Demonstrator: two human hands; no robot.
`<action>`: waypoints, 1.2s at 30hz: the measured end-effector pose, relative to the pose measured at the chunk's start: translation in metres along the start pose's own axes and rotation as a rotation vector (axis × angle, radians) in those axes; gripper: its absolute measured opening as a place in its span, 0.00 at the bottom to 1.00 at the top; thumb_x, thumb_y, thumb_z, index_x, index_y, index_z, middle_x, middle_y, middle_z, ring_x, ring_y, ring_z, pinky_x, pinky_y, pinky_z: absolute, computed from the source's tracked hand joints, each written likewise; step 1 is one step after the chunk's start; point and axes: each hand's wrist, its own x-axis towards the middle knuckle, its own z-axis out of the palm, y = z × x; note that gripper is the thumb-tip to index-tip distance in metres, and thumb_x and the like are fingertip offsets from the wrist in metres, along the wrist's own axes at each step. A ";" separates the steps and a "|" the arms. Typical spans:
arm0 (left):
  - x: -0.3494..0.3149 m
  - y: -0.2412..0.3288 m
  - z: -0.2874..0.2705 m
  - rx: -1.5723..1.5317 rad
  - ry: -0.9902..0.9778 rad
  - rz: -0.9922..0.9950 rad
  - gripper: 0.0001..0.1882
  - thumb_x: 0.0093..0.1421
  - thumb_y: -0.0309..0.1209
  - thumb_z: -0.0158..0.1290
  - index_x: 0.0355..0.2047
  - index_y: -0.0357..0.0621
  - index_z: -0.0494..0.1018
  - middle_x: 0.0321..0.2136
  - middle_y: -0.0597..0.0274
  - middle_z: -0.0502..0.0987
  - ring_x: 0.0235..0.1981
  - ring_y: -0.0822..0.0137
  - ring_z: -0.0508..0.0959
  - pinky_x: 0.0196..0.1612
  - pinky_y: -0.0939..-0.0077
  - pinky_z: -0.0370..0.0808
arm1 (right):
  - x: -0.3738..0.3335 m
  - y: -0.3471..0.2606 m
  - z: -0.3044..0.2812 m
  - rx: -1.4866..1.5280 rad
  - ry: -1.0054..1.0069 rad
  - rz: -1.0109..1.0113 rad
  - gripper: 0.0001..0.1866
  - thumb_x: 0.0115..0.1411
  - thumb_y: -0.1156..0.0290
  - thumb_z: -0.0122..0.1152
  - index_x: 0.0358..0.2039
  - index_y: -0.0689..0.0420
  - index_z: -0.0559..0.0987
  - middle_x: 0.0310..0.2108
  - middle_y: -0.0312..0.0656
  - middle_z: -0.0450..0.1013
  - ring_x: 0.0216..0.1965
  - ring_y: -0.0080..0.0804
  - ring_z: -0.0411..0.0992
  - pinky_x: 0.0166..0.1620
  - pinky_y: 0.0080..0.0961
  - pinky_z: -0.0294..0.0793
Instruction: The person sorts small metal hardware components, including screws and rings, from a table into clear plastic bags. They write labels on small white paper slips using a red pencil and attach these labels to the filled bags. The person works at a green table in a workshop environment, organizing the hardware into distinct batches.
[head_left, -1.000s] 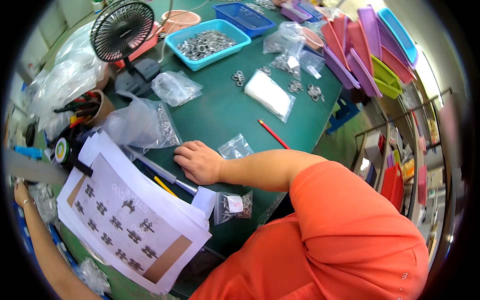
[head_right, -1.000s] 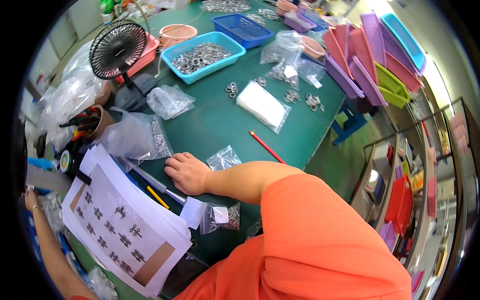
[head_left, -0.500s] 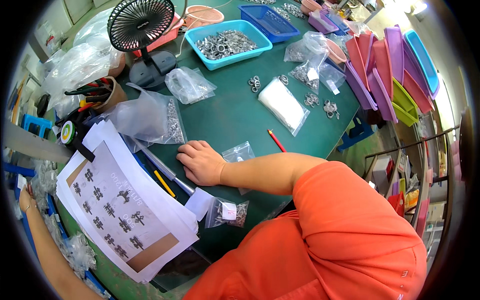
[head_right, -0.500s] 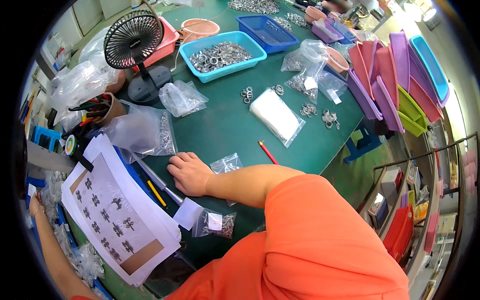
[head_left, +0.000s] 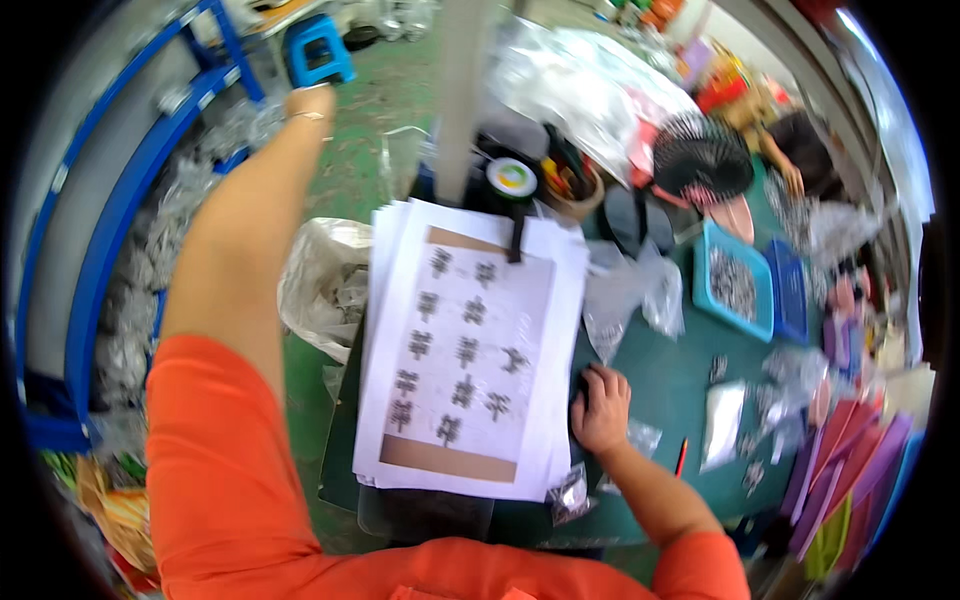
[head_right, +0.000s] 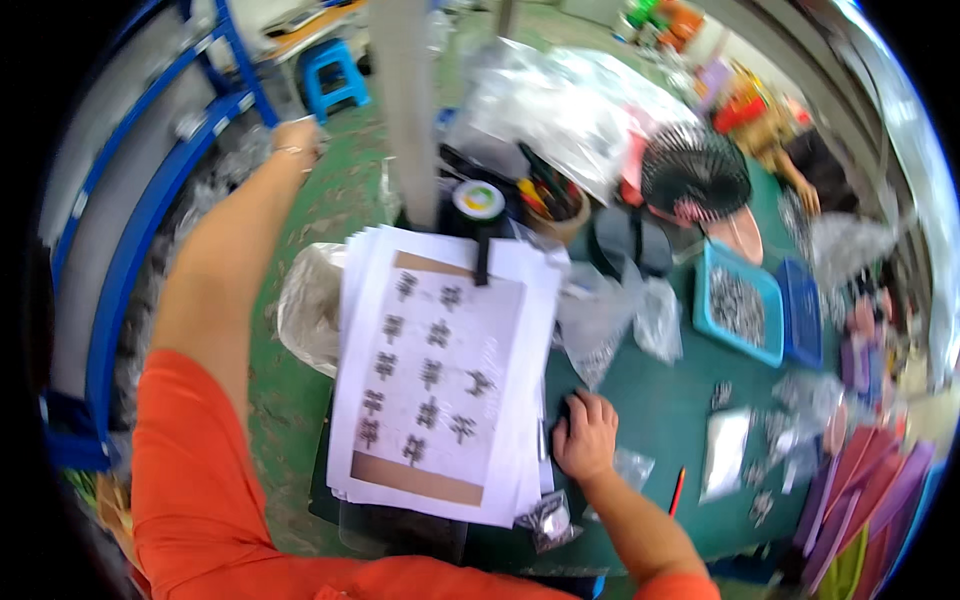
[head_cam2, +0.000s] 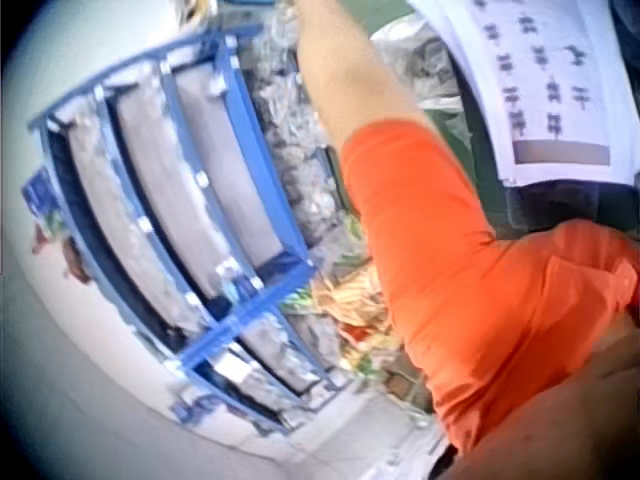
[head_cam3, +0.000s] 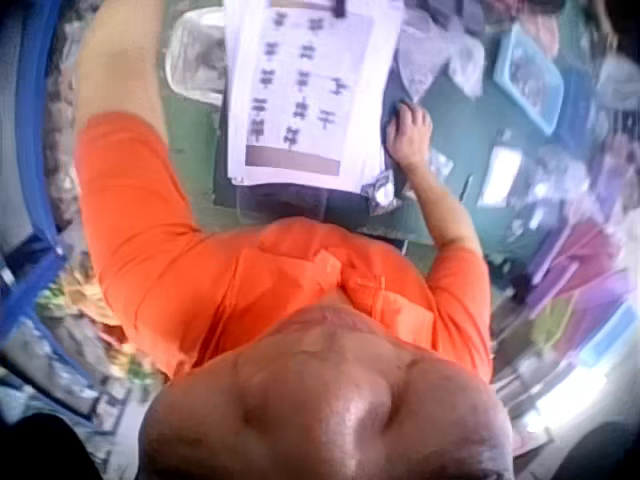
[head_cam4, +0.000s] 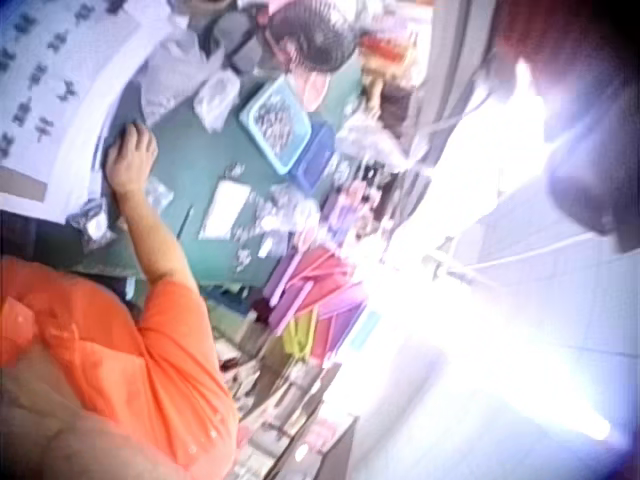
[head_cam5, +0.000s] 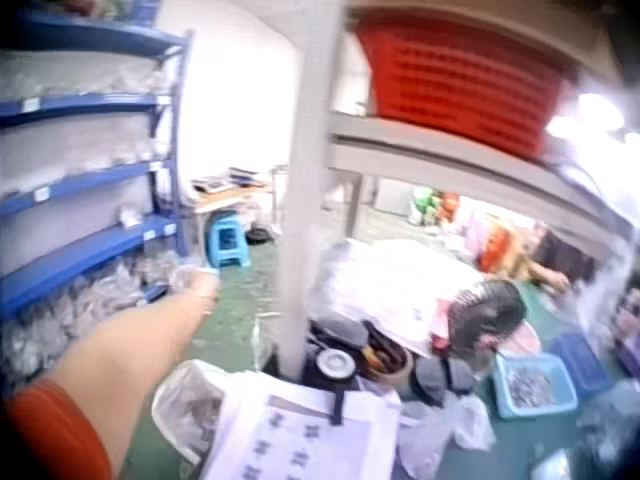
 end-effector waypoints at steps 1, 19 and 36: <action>0.027 -0.016 0.004 -0.069 0.143 0.076 0.12 0.56 0.32 0.48 0.29 0.34 0.76 0.26 0.49 0.78 0.21 0.54 0.77 0.25 0.59 0.71 | 0.004 -0.001 0.006 0.017 -0.008 -0.035 0.22 0.47 0.73 0.58 0.46 0.60 0.75 0.49 0.50 0.71 0.50 0.53 0.67 0.55 0.46 0.64; -0.085 0.044 0.163 0.400 -0.406 0.464 0.11 0.58 0.29 0.50 0.36 0.39 0.81 0.41 0.44 0.80 0.44 0.45 0.81 0.46 0.55 0.78 | 0.001 0.004 0.002 -0.068 -0.098 0.011 0.20 0.47 0.74 0.58 0.44 0.58 0.75 0.49 0.48 0.70 0.49 0.51 0.66 0.54 0.45 0.62; -0.094 0.040 0.166 0.552 -0.298 0.785 0.10 0.59 0.28 0.50 0.37 0.40 0.80 0.44 0.48 0.77 0.46 0.47 0.79 0.46 0.56 0.78 | 0.001 0.002 0.002 -0.078 -0.108 0.027 0.18 0.52 0.71 0.57 0.44 0.60 0.74 0.49 0.48 0.71 0.49 0.50 0.67 0.54 0.44 0.63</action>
